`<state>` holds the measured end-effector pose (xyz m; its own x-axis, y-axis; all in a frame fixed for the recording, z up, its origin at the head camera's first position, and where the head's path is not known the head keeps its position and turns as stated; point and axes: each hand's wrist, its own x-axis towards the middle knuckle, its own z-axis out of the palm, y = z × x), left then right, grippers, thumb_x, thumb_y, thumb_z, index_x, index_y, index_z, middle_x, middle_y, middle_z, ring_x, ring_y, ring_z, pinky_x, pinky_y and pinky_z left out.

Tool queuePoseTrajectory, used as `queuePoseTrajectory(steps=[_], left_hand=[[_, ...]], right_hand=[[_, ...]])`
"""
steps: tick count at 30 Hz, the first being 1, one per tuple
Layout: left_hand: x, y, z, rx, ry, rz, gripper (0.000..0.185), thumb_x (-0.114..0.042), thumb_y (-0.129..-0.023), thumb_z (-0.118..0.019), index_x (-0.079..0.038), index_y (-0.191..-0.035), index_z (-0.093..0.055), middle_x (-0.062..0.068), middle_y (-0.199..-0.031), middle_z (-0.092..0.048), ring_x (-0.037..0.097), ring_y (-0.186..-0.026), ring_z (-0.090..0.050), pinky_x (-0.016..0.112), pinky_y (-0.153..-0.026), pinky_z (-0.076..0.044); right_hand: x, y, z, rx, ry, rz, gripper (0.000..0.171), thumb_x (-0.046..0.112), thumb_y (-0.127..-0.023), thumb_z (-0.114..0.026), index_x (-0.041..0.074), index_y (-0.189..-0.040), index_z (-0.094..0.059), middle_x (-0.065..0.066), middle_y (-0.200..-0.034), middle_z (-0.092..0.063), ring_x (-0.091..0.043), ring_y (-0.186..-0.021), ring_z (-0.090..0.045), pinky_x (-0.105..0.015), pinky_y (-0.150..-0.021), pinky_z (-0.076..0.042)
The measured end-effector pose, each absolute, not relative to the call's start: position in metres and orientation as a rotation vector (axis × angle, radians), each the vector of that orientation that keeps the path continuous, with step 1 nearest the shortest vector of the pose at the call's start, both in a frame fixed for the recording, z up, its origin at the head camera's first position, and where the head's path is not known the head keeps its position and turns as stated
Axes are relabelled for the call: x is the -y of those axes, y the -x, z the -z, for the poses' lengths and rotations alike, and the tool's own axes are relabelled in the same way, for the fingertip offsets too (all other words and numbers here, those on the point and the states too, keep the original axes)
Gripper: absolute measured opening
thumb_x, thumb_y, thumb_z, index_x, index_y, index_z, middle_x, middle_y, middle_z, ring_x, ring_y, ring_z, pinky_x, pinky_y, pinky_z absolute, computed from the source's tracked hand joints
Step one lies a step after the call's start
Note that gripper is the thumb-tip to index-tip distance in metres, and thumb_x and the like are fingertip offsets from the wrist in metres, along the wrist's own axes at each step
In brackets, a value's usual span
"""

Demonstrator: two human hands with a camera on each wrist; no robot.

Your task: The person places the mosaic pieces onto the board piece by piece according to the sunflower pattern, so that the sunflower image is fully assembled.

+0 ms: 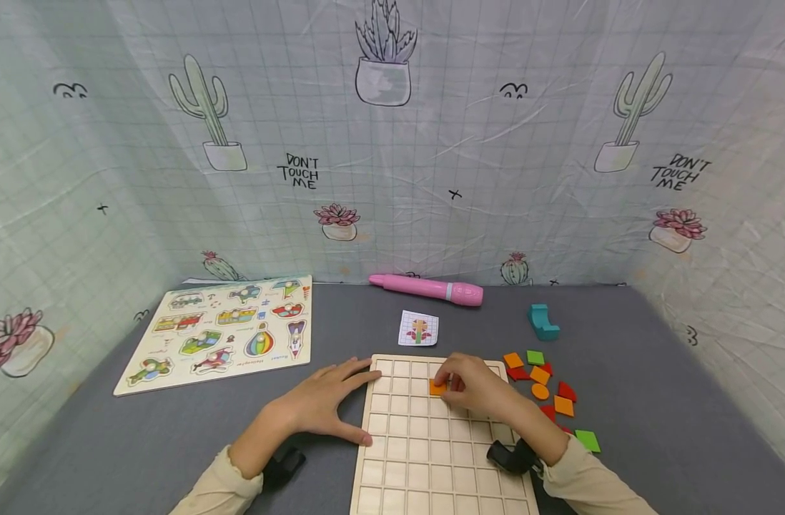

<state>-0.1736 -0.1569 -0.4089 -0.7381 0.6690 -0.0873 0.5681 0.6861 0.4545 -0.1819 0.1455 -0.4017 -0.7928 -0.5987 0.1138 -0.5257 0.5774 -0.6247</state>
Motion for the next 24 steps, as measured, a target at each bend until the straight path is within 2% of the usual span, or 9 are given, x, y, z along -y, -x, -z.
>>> queuePoseTrajectory(steps=[24], left_hand=[[0.158,0.173,0.406,-2.625,-0.972,-0.62,0.095,-0.06,-0.074,-0.076,-0.018,-0.151,-0.039,0.011,-0.159,-0.027,0.039,-0.146,-0.022,0.064,-0.112,-0.022]], right_hand=[[-0.167,0.175,0.393,-2.719,0.889,1.023,0.008,0.003,-0.086,-0.072,0.003,-0.094,-0.069,-0.005,-0.092,-0.06,-0.006,-0.068,-0.051,-0.02,-0.06,-0.049]])
